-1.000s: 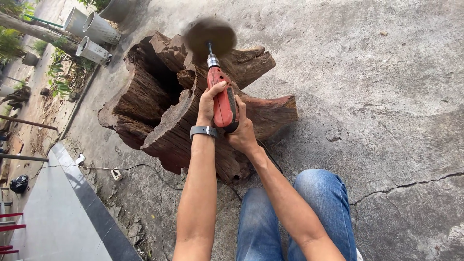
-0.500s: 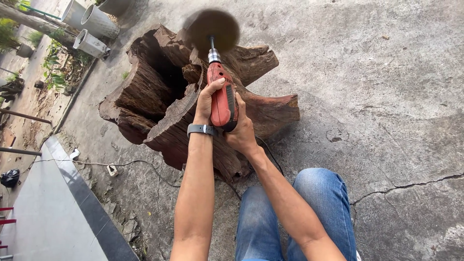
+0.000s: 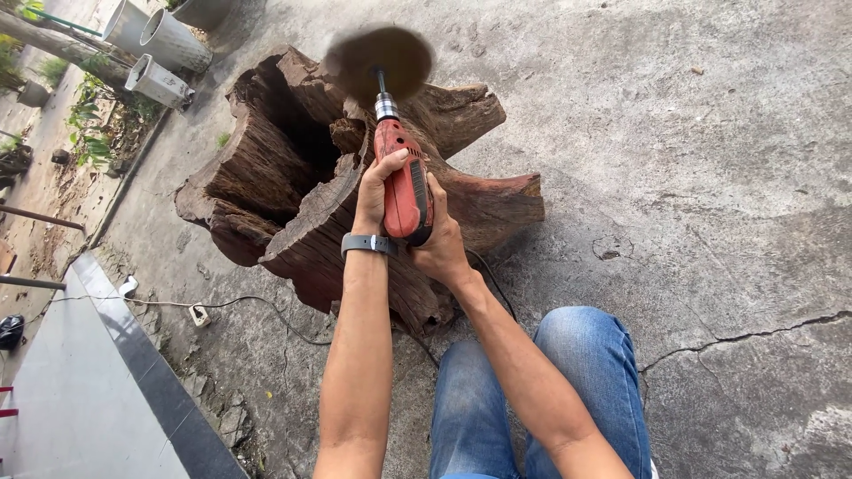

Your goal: The person uses a red power drill with a sanding disc attachment to sand the surface of a large, hollowed-out tree stump. The person moves the tool across the top and inner surfaces of the stump, generating wood dust.

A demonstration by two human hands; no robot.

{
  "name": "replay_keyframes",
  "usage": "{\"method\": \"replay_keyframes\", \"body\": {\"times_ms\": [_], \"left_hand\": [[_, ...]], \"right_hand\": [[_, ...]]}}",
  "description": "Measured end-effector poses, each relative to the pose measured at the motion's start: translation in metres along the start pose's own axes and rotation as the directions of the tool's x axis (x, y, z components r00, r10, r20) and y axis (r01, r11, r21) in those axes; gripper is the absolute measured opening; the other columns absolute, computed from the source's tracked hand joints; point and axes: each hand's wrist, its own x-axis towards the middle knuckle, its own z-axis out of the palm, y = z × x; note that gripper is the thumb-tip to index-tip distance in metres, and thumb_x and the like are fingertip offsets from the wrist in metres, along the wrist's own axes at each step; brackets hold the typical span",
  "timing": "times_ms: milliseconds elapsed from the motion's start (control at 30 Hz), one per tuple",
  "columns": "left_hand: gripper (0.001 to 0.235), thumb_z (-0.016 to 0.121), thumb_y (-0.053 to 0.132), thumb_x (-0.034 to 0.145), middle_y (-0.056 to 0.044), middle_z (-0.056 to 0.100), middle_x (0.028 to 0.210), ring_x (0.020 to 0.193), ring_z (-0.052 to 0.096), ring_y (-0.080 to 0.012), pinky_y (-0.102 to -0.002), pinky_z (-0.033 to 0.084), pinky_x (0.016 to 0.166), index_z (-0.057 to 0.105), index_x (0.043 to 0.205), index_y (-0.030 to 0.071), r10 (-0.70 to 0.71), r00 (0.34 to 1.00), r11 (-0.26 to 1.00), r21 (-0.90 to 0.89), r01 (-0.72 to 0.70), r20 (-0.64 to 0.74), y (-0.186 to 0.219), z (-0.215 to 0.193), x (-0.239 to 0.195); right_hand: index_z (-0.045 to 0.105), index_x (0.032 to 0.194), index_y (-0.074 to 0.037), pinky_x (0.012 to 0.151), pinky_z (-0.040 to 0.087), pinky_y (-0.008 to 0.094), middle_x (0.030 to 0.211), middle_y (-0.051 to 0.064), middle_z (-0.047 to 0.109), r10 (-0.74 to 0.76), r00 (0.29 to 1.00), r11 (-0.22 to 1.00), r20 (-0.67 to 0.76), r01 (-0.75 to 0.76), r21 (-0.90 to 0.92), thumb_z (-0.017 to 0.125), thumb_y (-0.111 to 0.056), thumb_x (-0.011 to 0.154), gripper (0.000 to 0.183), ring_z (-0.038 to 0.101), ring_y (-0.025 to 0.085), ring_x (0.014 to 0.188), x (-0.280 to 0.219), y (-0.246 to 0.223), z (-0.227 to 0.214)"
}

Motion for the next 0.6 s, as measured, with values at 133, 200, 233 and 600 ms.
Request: {"method": "replay_keyframes", "body": {"times_ms": [133, 200, 233, 600], "left_hand": [[0.033, 0.080, 0.015, 0.081, -0.011, 0.064, 0.075, 0.065, 0.070, -0.0228, -0.033, 0.058, 0.058, 0.065, 0.109, 0.008, -0.004, 1.000, 1.000, 0.010, 0.004, -0.001, 0.000, 0.001, -0.004], [0.036, 0.081, 0.013, 0.081, -0.014, 0.064, 0.078, 0.068, 0.071, -0.0248, -0.033, 0.058, 0.061, 0.064, 0.112, 0.008, -0.030, 0.999, 0.999, -0.019, 0.029, -0.019, -0.006, -0.006, 0.003], [0.036, 0.081, 0.013, 0.081, -0.014, 0.064, 0.078, 0.068, 0.071, -0.0248, -0.033, 0.058, 0.061, 0.064, 0.112, 0.008, -0.030, 0.999, 0.999, -0.018, 0.030, -0.017, -0.010, -0.006, 0.008], [0.045, 0.088, 0.021, 0.073, -0.011, 0.064, 0.080, 0.073, 0.067, -0.0201, -0.032, 0.056, 0.067, 0.061, 0.107, 0.007, -0.080, 0.994, 0.995, 0.051, 0.084, -0.077, -0.032, 0.005, 0.030]], "right_hand": [[0.024, 0.159, -0.016, 0.074, 0.048, 0.064, 0.115, 0.031, 0.066, -0.009, 1.000, 1.000, -0.018, 0.010, 0.028, 0.065, 0.003, 0.058, 0.111, 0.064, 0.059, 0.103, -0.004, 0.000, 0.003], [0.024, 0.160, -0.018, 0.073, 0.048, 0.064, 0.110, 0.031, 0.068, 0.018, 1.000, 1.000, -0.018, -0.018, 0.003, 0.066, 0.002, 0.058, 0.112, 0.065, 0.059, 0.099, -0.004, -0.002, 0.003], [0.024, 0.160, -0.018, 0.073, 0.048, 0.064, 0.110, 0.031, 0.068, 0.017, 1.000, 1.000, -0.019, -0.017, 0.002, 0.066, 0.002, 0.058, 0.112, 0.065, 0.059, 0.099, -0.003, -0.003, 0.001], [0.025, 0.159, -0.019, 0.077, 0.051, 0.060, 0.103, 0.031, 0.070, 0.070, 0.997, 0.997, -0.022, -0.070, 0.008, 0.066, 0.003, 0.060, 0.109, 0.067, 0.058, 0.098, 0.006, 0.004, -0.016]]}}
